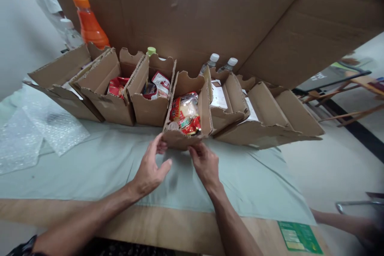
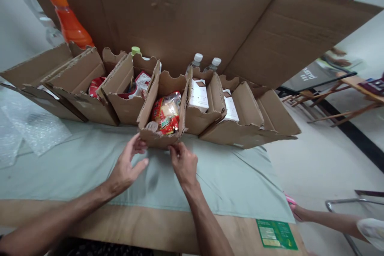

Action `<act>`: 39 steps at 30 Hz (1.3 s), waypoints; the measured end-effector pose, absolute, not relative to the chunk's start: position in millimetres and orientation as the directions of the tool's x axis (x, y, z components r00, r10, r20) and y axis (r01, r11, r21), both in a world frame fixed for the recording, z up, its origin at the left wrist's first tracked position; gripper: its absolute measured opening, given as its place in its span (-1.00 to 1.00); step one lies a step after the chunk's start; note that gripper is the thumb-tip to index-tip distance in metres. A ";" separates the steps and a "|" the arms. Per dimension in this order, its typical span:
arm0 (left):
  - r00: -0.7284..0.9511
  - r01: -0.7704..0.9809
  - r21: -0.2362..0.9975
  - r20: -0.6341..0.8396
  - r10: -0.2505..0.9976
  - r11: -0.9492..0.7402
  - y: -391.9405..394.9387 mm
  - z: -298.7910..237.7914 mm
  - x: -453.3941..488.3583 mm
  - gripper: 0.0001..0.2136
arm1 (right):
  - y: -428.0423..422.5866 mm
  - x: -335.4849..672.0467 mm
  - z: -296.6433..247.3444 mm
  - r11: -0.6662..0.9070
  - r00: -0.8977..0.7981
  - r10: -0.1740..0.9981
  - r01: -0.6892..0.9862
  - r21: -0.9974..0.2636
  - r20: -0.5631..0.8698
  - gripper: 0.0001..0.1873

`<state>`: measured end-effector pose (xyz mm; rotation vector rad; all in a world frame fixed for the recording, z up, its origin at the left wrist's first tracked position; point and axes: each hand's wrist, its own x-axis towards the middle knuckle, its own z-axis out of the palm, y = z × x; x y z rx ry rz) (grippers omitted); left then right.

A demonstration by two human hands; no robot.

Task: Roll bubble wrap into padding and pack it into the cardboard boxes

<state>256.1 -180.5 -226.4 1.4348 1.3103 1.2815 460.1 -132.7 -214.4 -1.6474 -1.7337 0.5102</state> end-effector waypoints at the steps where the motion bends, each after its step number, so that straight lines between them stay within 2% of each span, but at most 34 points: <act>1: -0.017 0.157 0.974 0.171 0.985 -0.166 -167.9 -226.5 260.2 -0.26 | -123.1 460.5 -215.5 0.109 0.048 0.980 0.686 -0.719 0.195 -0.74; 4: 0.058 0.066 0.984 0.161 0.985 -0.165 -131.8 -229.9 272.2 -0.12 | -105.0 463.6 -218.7 0.124 0.048 0.979 0.634 -0.763 0.199 -0.66; 6: 0.106 0.035 0.994 0.104 0.989 -0.108 -115.0 -235.1 278.0 -0.10 | -105.9 463.9 -217.7 0.143 0.046 0.975 0.615 -0.775 0.216 -0.60; 9: 0.141 0.050 0.998 0.030 0.990 -0.037 -107.7 -242.7 278.8 -0.19 | -119.5 454.0 -204.0 0.229 0.008 0.956 0.603 -0.764 0.292 -0.63; 12: 0.144 0.072 0.997 0.023 0.989 -0.034 -123.7 -244.1 268.0 -0.38 | -124.5 424.9 -171.6 0.366 -0.107 0.918 0.595 -0.715 0.381 -0.65; 15: 0.114 0.102 0.994 0.024 0.993 -0.035 -156.1 -237.7 247.2 -0.56 | -104.2 381.5 -130.1 0.451 -0.243 0.885 0.660 -0.600 0.397 -0.47; 17: 0.084 0.119 0.993 0.013 0.996 -0.023 -181.2 -231.3 229.7 -0.65 | -82.2 353.5 -106.3 0.430 -0.303 0.897 0.769 -0.473 0.322 -0.39; 20: 0.032 0.133 0.991 -0.021 0.999 0.017 -215.4 -223.1 201.7 -0.70 | -59.8 327.1 -86.3 0.321 -0.280 0.943 0.908 -0.270 0.180 -0.59; 22: -0.032 0.141 0.989 -0.045 0.998 0.049 -232.1 -219.9 184.3 -0.71 | -62.9 323.6 -84.7 0.302 -0.272 0.950 0.929 -0.215 0.156 -0.70; 24: -0.117 0.142 0.987 -0.057 0.991 0.074 -242.4 -217.9 169.0 -0.70 | -82.7 331.6 -89.3 0.349 -0.310 0.932 0.906 -0.240 0.186 -0.75; 28: -0.287 0.138 0.987 -0.042 0.957 0.084 -250.7 -213.5 146.4 -0.60 | -153.7 378.3 -98.9 0.499 -0.421 0.865 0.777 -0.384 0.273 -0.79; 32: -0.349 0.173 0.982 -0.013 0.937 0.079 -258.1 -211.3 139.0 -0.49 | -221.9 451.9 -99.7 0.566 -0.444 0.824 0.653 -0.502 0.352 -0.85; 34: -0.301 0.211 0.977 0.045 0.953 0.021 -263.5 -213.1 142.6 -0.41 | -246.6 487.7 -103.9 0.486 -0.299 0.867 0.680 -0.549 0.398 -0.88; 35: -0.259 0.228 0.974 0.071 0.963 -0.011 -266.4 -214.5 145.8 -0.37 | -257.4 503.0 -108.6 0.411 -0.179 0.893 0.696 -0.589 0.412 -0.83; 37: -0.160 0.249 0.967 0.093 0.983 -0.051 -271.7 -218.2 153.4 -0.31 | -278.4 526.2 -123.3 0.271 0.048 0.917 0.653 -0.707 0.397 -0.57; 39: -0.083 0.265 0.962 0.084 0.993 -0.059 -276.2 -221.9 160.3 -0.30 | -300.3 538.0 -144.0 0.216 0.131 0.931 0.551 -0.806 0.340 -0.35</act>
